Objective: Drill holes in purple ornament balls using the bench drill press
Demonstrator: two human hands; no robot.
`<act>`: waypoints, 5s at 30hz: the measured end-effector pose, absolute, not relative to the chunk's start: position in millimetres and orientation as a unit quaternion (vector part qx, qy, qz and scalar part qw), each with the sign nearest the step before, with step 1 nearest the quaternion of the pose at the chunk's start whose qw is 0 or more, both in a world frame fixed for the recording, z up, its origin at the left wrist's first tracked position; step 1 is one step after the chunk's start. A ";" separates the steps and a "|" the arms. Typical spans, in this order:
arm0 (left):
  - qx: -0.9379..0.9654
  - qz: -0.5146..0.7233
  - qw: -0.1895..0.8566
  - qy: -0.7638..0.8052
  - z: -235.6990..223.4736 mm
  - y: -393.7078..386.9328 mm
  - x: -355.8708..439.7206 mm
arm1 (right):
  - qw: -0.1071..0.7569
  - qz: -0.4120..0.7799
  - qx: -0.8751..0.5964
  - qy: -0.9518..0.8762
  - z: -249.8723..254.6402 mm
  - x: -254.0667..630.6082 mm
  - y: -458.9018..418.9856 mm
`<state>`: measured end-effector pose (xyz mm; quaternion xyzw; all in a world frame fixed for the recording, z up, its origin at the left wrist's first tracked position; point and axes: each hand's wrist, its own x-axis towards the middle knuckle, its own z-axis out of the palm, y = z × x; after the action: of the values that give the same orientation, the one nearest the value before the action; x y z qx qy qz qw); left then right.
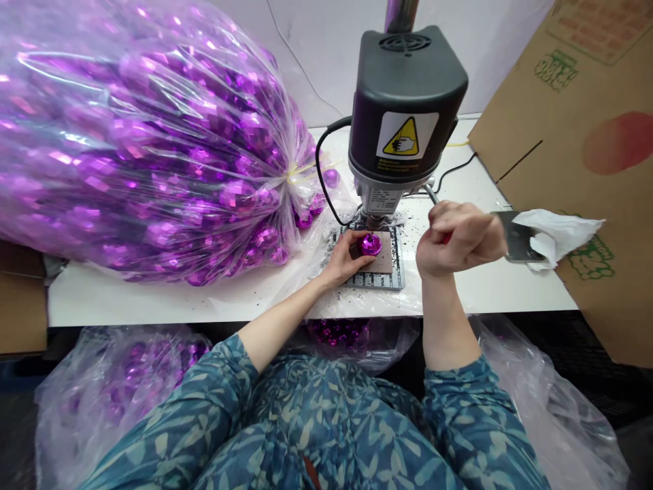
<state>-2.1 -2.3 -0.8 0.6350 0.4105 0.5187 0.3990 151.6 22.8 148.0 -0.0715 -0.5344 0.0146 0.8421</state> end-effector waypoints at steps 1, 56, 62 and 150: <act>0.633 0.520 0.399 0.412 -0.7 -1.5 -1.2 | 0.842 0.034 -0.095 -0.530 158.8 150.4 20.8; 0.332 0.549 0.653 0.403 41.6 -42.2 -36.1 | 0.827 0.163 -0.222 -0.491 217.5 146.2 24.5; 0.290 0.563 0.661 0.403 37.3 -23.2 -34.2 | 0.809 0.148 -0.259 -0.507 216.7 147.5 20.6; 0.779 0.472 0.245 0.331 19.1 -87.0 -26.6 | 0.796 0.191 -0.274 -0.505 230.6 146.3 28.0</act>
<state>-26.6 -87.0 19.1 0.7794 0.3310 0.4720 0.2453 146.3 28.0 230.6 -0.2744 -0.5050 0.1914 0.7956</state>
